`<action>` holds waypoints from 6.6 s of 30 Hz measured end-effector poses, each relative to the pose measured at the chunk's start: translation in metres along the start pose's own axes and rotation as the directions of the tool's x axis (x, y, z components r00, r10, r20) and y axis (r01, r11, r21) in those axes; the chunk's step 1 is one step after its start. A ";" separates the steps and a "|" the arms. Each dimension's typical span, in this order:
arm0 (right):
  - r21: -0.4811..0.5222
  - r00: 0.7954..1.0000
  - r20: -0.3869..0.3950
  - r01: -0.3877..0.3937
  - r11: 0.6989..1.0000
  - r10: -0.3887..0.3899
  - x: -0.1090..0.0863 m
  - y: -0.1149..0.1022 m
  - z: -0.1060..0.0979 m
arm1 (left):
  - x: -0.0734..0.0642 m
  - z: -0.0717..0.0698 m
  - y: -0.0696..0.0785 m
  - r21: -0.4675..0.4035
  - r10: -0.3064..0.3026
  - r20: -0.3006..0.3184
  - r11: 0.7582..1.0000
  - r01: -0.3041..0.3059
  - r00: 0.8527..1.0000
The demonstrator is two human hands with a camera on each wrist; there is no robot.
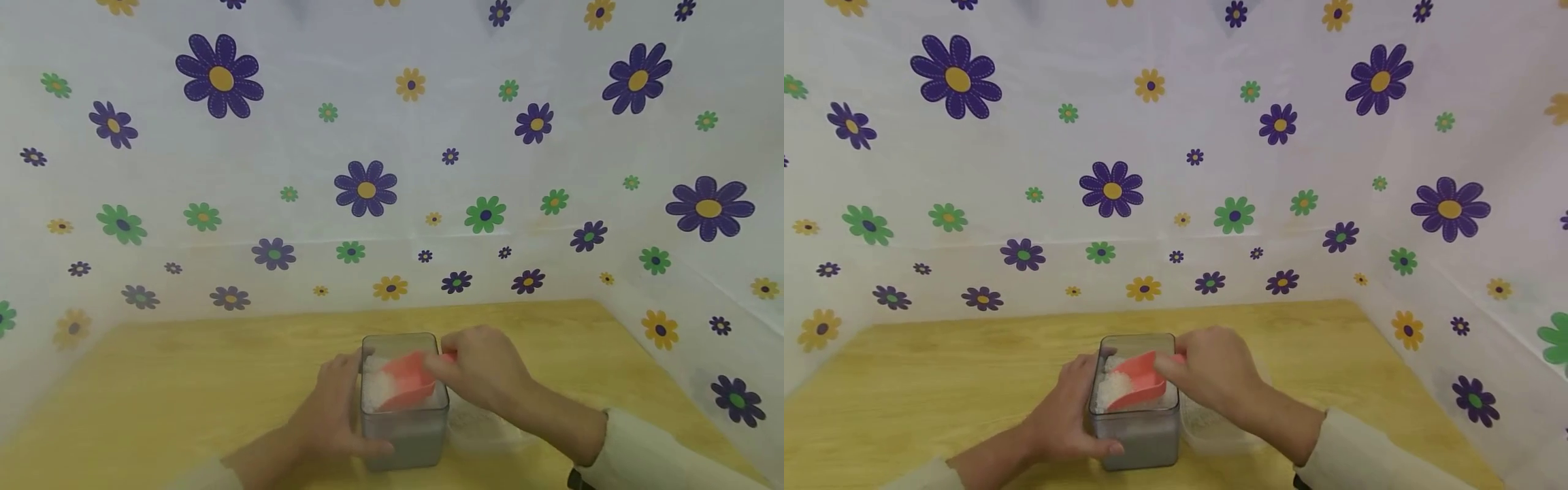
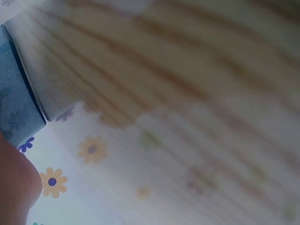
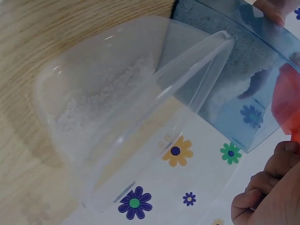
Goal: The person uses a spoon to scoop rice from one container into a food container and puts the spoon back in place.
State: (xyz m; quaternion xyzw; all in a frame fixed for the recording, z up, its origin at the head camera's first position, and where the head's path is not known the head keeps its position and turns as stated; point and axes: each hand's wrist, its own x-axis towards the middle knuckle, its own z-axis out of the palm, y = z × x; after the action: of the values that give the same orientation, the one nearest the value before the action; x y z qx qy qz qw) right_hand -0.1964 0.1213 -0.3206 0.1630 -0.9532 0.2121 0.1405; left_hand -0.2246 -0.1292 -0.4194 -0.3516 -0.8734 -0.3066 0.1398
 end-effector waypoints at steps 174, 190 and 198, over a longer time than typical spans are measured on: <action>-0.490 0.961 0.075 0.267 0.830 -0.264 0.014 -0.020 -0.026 | 0.003 -0.002 0.005 -0.043 -0.070 0.080 0.996 0.074 0.994; -0.126 0.993 0.081 0.099 0.987 -0.089 0.014 -0.014 0.003 | 0.004 -0.005 0.005 -0.048 -0.061 0.083 0.997 0.066 0.995; 0.010 0.998 0.032 0.059 0.998 -0.059 0.011 -0.005 0.002 | 0.003 -0.007 0.004 -0.050 -0.084 0.087 0.995 0.089 0.993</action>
State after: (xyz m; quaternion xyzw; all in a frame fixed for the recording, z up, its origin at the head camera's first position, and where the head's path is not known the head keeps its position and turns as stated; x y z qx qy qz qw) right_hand -0.2044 0.1133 -0.3170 0.1950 -0.9492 0.2094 0.1307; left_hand -0.2236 -0.1293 -0.4106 -0.3298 -0.8843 -0.3207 0.0796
